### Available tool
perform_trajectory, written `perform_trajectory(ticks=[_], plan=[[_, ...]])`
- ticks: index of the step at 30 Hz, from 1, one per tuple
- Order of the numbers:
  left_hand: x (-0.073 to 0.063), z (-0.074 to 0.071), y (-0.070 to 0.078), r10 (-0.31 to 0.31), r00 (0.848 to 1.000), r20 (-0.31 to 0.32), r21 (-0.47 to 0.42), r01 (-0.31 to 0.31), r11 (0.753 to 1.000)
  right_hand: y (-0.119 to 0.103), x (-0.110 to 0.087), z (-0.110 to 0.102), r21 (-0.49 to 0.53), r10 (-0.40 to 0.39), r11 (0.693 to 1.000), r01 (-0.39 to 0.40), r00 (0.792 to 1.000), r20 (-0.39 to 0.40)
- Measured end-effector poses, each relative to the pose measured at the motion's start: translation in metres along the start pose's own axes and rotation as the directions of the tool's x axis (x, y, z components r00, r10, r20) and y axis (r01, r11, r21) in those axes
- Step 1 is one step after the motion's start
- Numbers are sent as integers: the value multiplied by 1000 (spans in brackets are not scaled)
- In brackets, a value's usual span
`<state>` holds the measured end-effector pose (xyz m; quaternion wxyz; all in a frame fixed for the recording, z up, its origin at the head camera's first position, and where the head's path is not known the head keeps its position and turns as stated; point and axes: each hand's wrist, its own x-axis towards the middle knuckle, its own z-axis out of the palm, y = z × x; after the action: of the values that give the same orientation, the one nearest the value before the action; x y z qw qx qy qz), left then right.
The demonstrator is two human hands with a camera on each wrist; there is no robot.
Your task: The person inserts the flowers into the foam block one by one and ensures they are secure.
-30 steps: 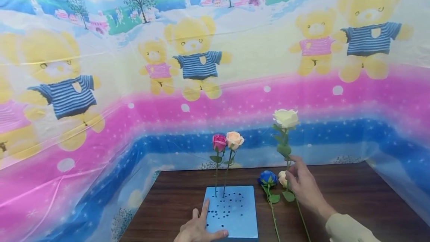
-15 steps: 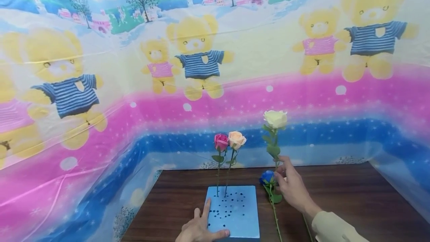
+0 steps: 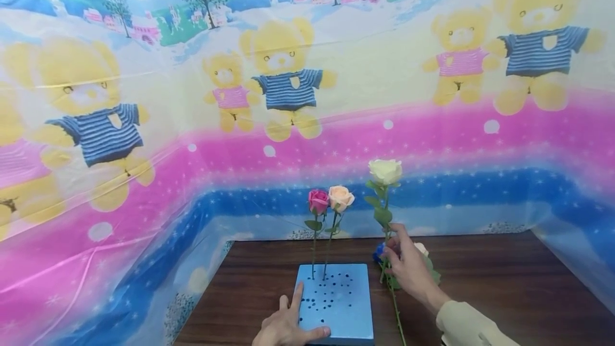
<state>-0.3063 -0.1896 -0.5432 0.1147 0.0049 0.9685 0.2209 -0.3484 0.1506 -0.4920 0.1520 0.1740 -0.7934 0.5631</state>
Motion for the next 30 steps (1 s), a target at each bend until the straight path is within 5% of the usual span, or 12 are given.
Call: perform_trajectory(ticks=[16, 30], plan=[[2, -1, -2, -10, 1000, 16, 8, 10, 1000, -4, 7, 30, 91, -12, 996, 10, 1000, 20], [3, 0, -1, 3, 1000, 19, 17, -3, 1000, -3, 14, 47, 65, -8, 998, 7, 1000, 16]])
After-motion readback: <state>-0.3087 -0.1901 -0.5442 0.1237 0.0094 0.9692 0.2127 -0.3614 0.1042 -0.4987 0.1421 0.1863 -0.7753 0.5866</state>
